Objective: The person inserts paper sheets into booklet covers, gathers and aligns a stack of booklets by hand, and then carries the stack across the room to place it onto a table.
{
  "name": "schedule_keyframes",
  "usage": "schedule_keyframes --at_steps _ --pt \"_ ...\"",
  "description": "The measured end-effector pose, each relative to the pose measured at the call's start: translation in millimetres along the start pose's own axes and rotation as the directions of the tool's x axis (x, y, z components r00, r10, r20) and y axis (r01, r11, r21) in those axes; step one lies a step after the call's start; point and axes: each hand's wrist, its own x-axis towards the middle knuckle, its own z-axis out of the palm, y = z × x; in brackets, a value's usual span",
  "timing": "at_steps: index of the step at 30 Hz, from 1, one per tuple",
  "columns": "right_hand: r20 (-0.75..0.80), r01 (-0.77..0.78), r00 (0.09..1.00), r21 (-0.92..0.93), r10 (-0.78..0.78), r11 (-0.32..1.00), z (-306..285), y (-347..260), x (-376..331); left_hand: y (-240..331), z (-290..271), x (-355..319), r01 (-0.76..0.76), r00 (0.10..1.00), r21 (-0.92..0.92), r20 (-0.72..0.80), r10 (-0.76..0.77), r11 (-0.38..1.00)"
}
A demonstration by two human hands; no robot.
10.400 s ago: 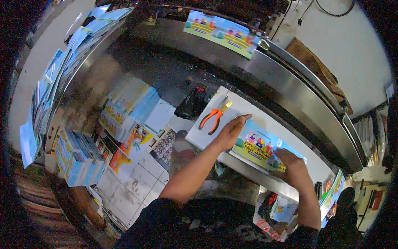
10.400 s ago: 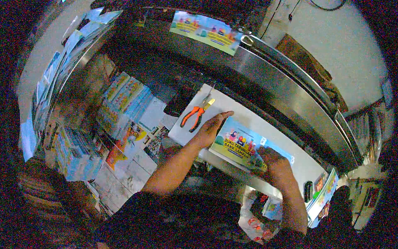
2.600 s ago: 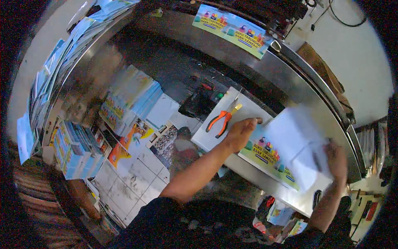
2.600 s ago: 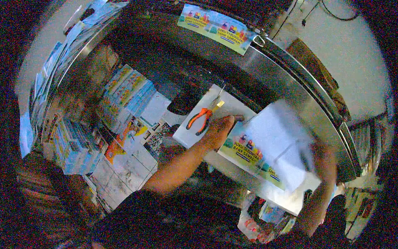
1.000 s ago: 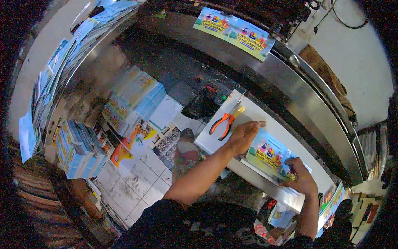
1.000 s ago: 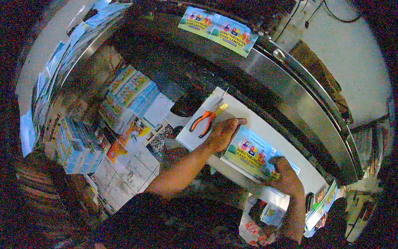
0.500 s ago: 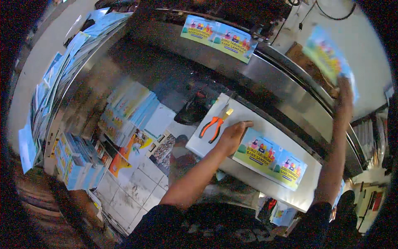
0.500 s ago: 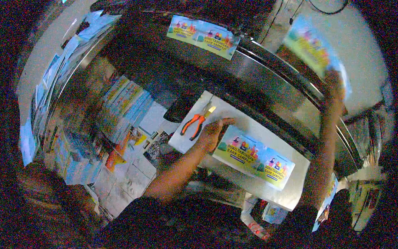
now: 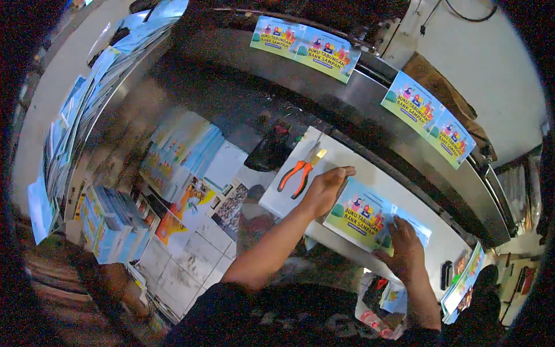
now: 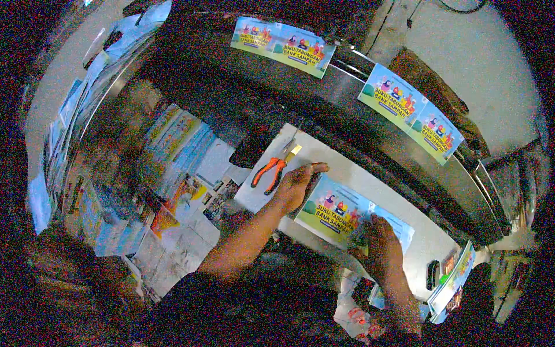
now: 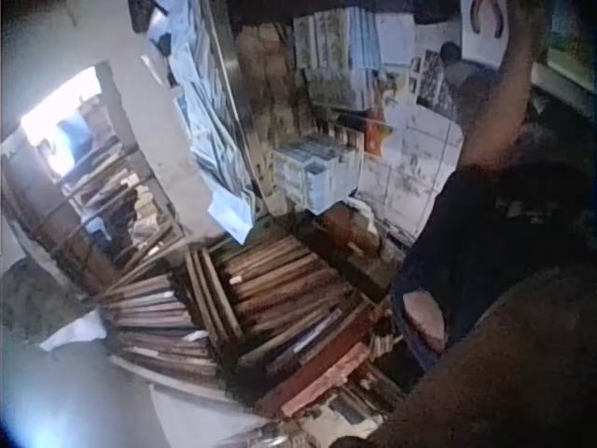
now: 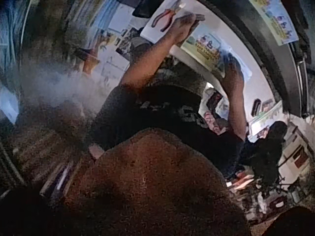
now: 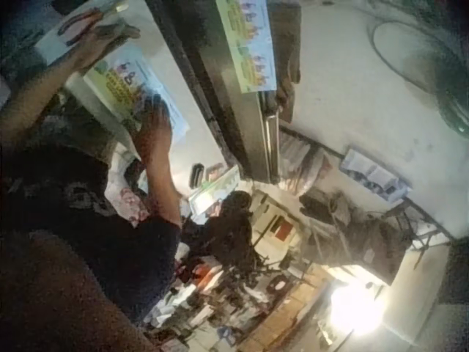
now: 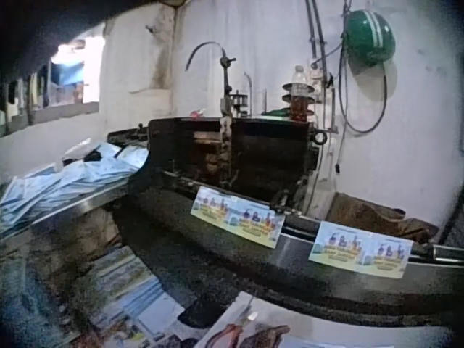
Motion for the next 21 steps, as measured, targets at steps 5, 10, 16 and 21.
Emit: schedule_keyframes --at_steps 5,10,16,21 --pt "-0.073 0.007 0.997 -0.039 -0.010 0.999 18 -9 -17 8 9 0 -0.115 0.993 0.344 0.014 0.118 0.932" --pt "-0.040 0.044 0.998 -0.020 -0.045 0.999 9 -10 -8 14 5 -4 -0.107 0.993 0.388 -0.007 0.119 0.915" --pt "0.004 0.001 1.000 0.043 -0.001 0.999 11 -8 -9 14 7 -3 -0.102 0.994 0.419 0.001 0.112 0.902" --pt "-0.028 0.111 0.994 0.077 -0.109 0.991 -5 -1 -7 13 6 -2 -0.135 0.990 0.431 0.025 0.138 0.892"
